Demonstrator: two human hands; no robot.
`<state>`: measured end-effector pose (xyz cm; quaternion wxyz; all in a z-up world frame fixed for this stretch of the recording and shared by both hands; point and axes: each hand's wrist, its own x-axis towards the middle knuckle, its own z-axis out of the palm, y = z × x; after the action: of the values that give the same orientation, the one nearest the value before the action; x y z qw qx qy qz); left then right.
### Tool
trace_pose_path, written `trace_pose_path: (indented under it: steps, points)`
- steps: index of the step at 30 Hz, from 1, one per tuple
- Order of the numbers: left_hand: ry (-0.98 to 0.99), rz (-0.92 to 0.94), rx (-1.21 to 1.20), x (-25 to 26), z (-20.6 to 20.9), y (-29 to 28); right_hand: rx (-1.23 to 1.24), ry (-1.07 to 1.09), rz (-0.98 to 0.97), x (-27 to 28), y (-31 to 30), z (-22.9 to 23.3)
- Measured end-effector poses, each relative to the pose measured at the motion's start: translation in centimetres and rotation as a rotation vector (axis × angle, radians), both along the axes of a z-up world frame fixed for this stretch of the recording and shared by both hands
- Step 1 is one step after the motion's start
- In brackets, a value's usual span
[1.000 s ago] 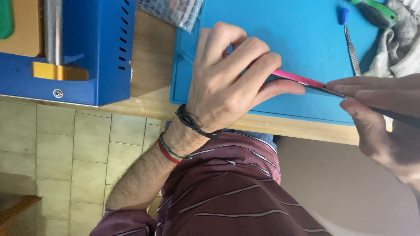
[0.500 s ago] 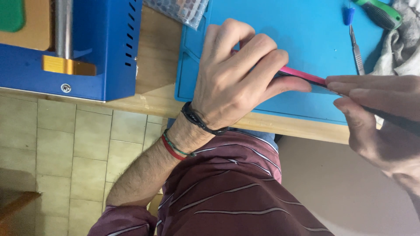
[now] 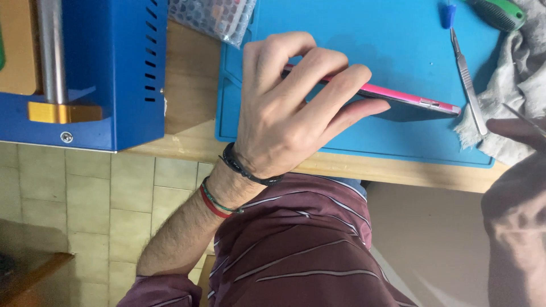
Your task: The person uses a blue plastic pry tool to separate the screen from the frame of a pink smartphone. They then use a metal spudger to carefully pry along the edges of the device, working to detach the display assembly from the chassis.
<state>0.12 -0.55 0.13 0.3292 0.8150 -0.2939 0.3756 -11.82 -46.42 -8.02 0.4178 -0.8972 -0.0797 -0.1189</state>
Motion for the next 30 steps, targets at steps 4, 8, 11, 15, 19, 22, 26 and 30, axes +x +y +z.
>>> trace_pose_path:
  steps: [4,8,11,15,19,22,26,30]
  points:
    - [0.046,-0.035,0.023,-0.1,0.5,0.1,0.110,-0.035,-0.107,1.9,13.5,4.1]
    - [0.091,-0.107,0.041,-0.2,1.1,0.1,0.039,-0.090,0.039,4.5,20.2,9.5]
    - [0.135,-0.110,0.062,-0.4,1.1,0.2,0.018,-0.091,0.116,5.7,21.8,10.5]
    - [0.293,-0.181,-0.063,-0.5,1.1,0.8,0.001,-0.123,0.141,6.4,21.7,10.3]
    - [0.366,-0.170,-0.112,-0.6,3.0,0.5,0.033,-0.103,0.102,5.4,21.2,10.1]
    - [0.282,-0.124,-0.305,-0.9,2.6,-0.4,0.178,-0.050,0.020,4.2,20.3,8.6]
    - [0.515,-0.185,-0.841,-2.6,0.4,-3.0,0.478,0.047,-0.089,2.4,20.0,6.4]
    - [0.966,-0.187,-0.967,-5.7,0.4,-6.6,0.644,0.205,-0.181,1.9,20.6,6.2]
